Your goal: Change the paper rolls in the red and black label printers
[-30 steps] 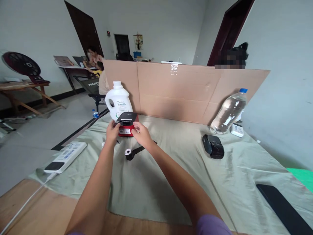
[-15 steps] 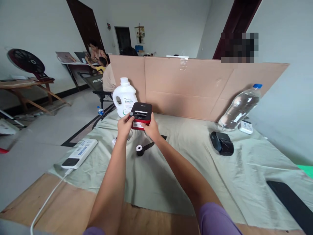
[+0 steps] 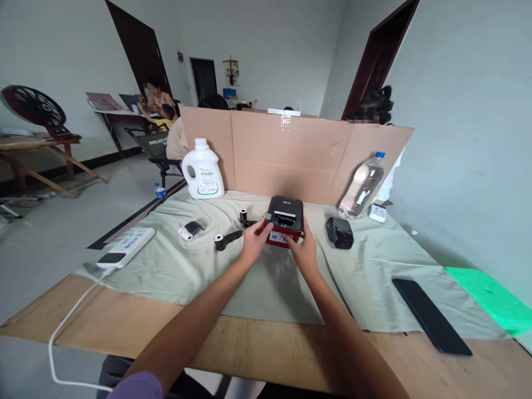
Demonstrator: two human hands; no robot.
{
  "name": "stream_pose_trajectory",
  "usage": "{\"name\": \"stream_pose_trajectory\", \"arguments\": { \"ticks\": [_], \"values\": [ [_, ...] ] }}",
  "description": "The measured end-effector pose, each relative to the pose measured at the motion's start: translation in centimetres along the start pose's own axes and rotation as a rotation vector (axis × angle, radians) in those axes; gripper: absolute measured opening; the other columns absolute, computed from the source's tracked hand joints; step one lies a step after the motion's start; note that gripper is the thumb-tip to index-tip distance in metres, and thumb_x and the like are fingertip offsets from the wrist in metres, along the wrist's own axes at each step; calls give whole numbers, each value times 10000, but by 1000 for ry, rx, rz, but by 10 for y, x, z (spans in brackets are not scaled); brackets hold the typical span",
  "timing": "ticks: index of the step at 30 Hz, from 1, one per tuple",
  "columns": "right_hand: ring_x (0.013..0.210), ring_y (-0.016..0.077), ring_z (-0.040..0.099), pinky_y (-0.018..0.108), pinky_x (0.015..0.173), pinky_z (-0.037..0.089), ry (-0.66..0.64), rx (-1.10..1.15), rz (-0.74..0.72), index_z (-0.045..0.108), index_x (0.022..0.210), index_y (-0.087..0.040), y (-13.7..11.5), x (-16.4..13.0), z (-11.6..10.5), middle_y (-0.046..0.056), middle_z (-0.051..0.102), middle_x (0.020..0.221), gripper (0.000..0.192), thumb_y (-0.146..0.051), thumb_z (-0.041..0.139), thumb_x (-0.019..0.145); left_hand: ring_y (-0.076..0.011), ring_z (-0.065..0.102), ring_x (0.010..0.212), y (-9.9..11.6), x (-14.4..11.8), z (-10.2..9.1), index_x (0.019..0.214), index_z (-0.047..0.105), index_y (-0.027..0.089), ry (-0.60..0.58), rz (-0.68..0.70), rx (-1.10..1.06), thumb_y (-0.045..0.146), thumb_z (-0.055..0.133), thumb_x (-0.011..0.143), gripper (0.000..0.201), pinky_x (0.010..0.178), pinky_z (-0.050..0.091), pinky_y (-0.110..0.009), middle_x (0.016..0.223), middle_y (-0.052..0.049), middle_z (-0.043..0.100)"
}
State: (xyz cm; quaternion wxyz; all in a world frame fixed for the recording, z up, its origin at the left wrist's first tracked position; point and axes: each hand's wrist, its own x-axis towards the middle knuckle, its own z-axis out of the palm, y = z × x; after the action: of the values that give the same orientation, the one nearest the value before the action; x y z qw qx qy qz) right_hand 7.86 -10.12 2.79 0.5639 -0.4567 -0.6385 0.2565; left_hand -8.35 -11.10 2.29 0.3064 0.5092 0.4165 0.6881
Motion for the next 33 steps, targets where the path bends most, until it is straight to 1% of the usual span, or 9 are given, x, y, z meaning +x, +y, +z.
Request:
{"name": "stream_pose_trajectory", "arguments": {
  "ticks": [4, 8, 11, 16, 19, 25, 27, 31, 33],
  "values": [
    [1110, 309, 674, 497, 985, 543, -42, -12, 15, 447, 1514, -193, 19, -21, -4, 150, 640, 1364, 882, -430, 777, 731, -294, 608, 1281, -15, -30, -1, 1335, 657, 190, 15, -52, -33, 443, 681, 890, 512, 1147, 450, -481, 1361, -90, 652],
    [1112, 313, 677, 502, 994, 536, -50, -18, 72, 436, 1519, -201, 28, -29, 0, 148, 637, 1368, 892, -427, 777, 727, -291, 605, 1286, -19, -40, -2, 1325, 661, 174, 33, -76, -48, 450, 684, 882, 522, 1149, 448, -487, 1346, -101, 662],
    [1070, 312, 690, 512, 976, 541, -49, -47, 88, 453, 1508, -212, 31, -32, 0, 143, 659, 1326, 874, -432, 778, 728, -289, 600, 1293, -21, -42, -2, 1303, 676, 173, 44, -88, -43, 455, 698, 865, 522, 1153, 447, -477, 1338, -96, 669],
    [1127, 307, 659, 517, 993, 531, -47, -70, 3, 437, 1515, -228, 33, -35, 0, 145, 629, 1365, 847, -426, 761, 758, -289, 591, 1305, -24, -43, -4, 1281, 690, 168, 62, -105, -49, 458, 713, 845, 523, 1157, 442, -465, 1353, -103, 658],
    [1151, 322, 642, 529, 995, 525, -27, -103, -43, 440, 1512, -210, 35, -38, 1, 166, 624, 1361, 846, -449, 755, 765, -285, 598, 1297, -24, -43, -5, 1275, 693, 167, 73, -109, -55, 475, 718, 834, 538, 1155, 444, -458, 1345, -105, 664],
    [1141, 340, 642, 546, 976, 528, -25, -162, -54, 425, 1518, -204, 36, -39, 0, 177, 640, 1317, 856, -484, 743, 774, -290, 621, 1266, -23, -44, -4, 1285, 686, 168, 69, -130, -64, 496, 718, 825, 566, 1129, 473, -452, 1333, -116, 671],
    [1200, 348, 617, 550, 1011, 506, -28, -167, -67, 400, 1533, -185, 34, -39, -1, 190, 613, 1361, 872, -470, 740, 782, -281, 617, 1273, -24, -44, -4, 1322, 660, 184, 73, -125, -68, 486, 723, 825, 584, 1126, 477, -435, 1352, -110, 660],
    [1394, 349, 469, 541, 1117, 430, -45, -148, -100, 394, 1534, -181, 29, -38, -3, 190, 471, 1527, 875, -436, 752, 777, -265, 614, 1272, -24, -42, -8, 1362, 623, 215, 39, -95, -16, 456, 704, 850, 571, 1110, 487, -411, 1364, -94, 654],
    [1401, 348, 461, 530, 1088, 463, -49, -121, -84, 427, 1511, -202, 29, -38, -4, 181, 448, 1546, 849, -432, 759, 764, -263, 645, 1220, -23, -41, -12, 1324, 647, 208, 15, -95, 49, 451, 681, 867, 519, 1078, 508, -410, 1311, -98, 684]
  ]
}}
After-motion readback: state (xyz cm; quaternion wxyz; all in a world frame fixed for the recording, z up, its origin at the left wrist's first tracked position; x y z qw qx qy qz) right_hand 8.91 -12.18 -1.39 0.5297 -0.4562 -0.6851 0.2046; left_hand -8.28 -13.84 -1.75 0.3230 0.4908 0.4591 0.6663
